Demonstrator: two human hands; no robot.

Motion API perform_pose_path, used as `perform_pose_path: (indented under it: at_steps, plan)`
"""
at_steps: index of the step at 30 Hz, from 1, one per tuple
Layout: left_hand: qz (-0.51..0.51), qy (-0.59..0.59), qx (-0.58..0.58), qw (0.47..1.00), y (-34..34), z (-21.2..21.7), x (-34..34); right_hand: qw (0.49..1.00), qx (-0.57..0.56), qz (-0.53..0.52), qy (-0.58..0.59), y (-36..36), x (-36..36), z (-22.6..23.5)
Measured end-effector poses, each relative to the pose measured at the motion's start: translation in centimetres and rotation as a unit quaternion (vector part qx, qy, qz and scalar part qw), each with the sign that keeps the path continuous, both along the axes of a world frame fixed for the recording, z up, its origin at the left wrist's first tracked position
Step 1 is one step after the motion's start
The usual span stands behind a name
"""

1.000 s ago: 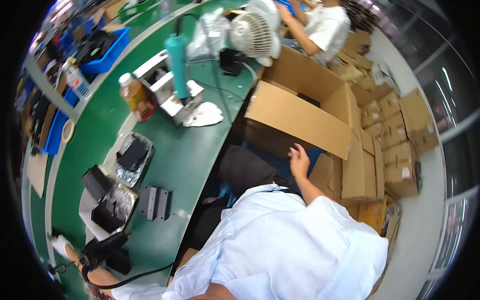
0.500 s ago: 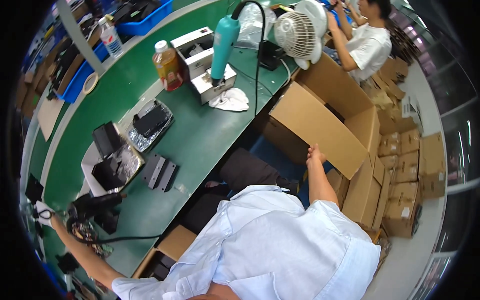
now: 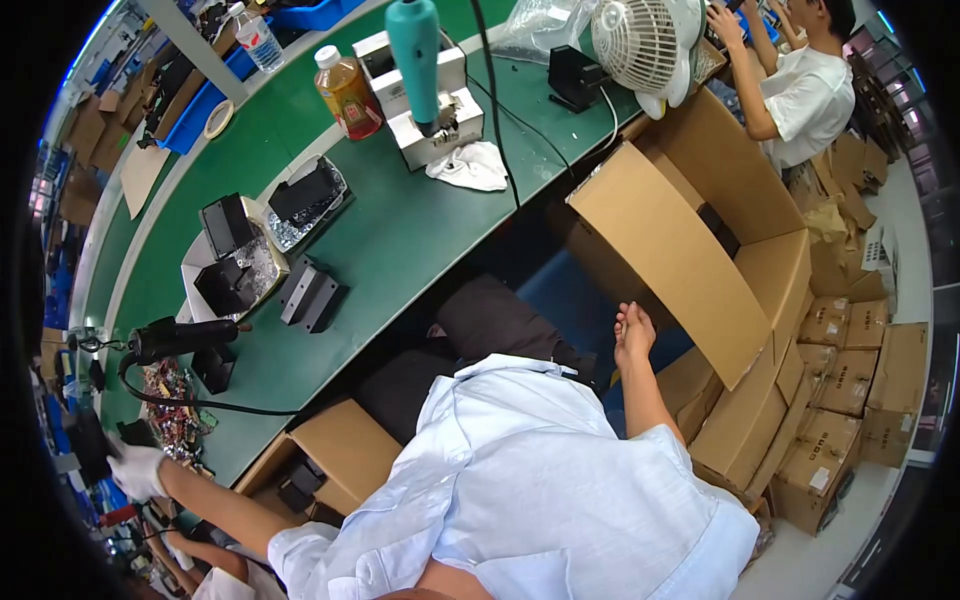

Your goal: Assembling small plastic housings and components using an electric screwdriver.

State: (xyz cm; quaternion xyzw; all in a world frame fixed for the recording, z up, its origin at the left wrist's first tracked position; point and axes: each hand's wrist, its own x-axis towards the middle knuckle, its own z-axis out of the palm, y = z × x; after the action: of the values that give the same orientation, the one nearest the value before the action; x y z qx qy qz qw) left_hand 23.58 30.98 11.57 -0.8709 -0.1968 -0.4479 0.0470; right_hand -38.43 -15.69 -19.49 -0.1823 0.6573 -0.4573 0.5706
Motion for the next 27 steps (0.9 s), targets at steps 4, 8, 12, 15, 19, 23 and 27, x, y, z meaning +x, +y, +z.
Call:
perform_pose_path:
  at_steps: [4,8,12,15,19,23,27]
  plan:
    - [-0.053,-0.033,0.085,0.994,-0.5,-0.6,-4.6,0.998,-0.035,0.025,-0.043,1.9,1.3,3.5]
    - [-0.143,0.003,0.21,0.967,-0.6,-1.5,-8.6,0.994,-0.071,0.038,-0.067,2.1,1.6,4.0]
    - [-0.495,0.093,0.071,0.861,-13.6,-2.6,-17.0,0.983,-0.101,-0.046,-0.149,0.7,0.1,4.3]
    - [-0.549,0.313,-0.63,0.451,-27.0,-3.6,-23.2,0.966,-0.105,-0.127,-0.197,0.3,0.2,3.9]
    - [-0.532,0.425,-0.59,0.434,-33.5,-11.4,-24.6,0.965,-0.126,-0.152,-0.17,0.6,0.9,5.3]
    - [-0.471,0.411,-0.656,0.424,-37.2,-14.9,-26.1,0.959,-0.115,-0.209,-0.154,-1.1,1.3,5.3]
    - [-0.46,0.425,-0.608,0.488,-37.7,-15.1,-25.7,0.968,-0.074,-0.21,-0.114,-2.0,1.3,4.7]
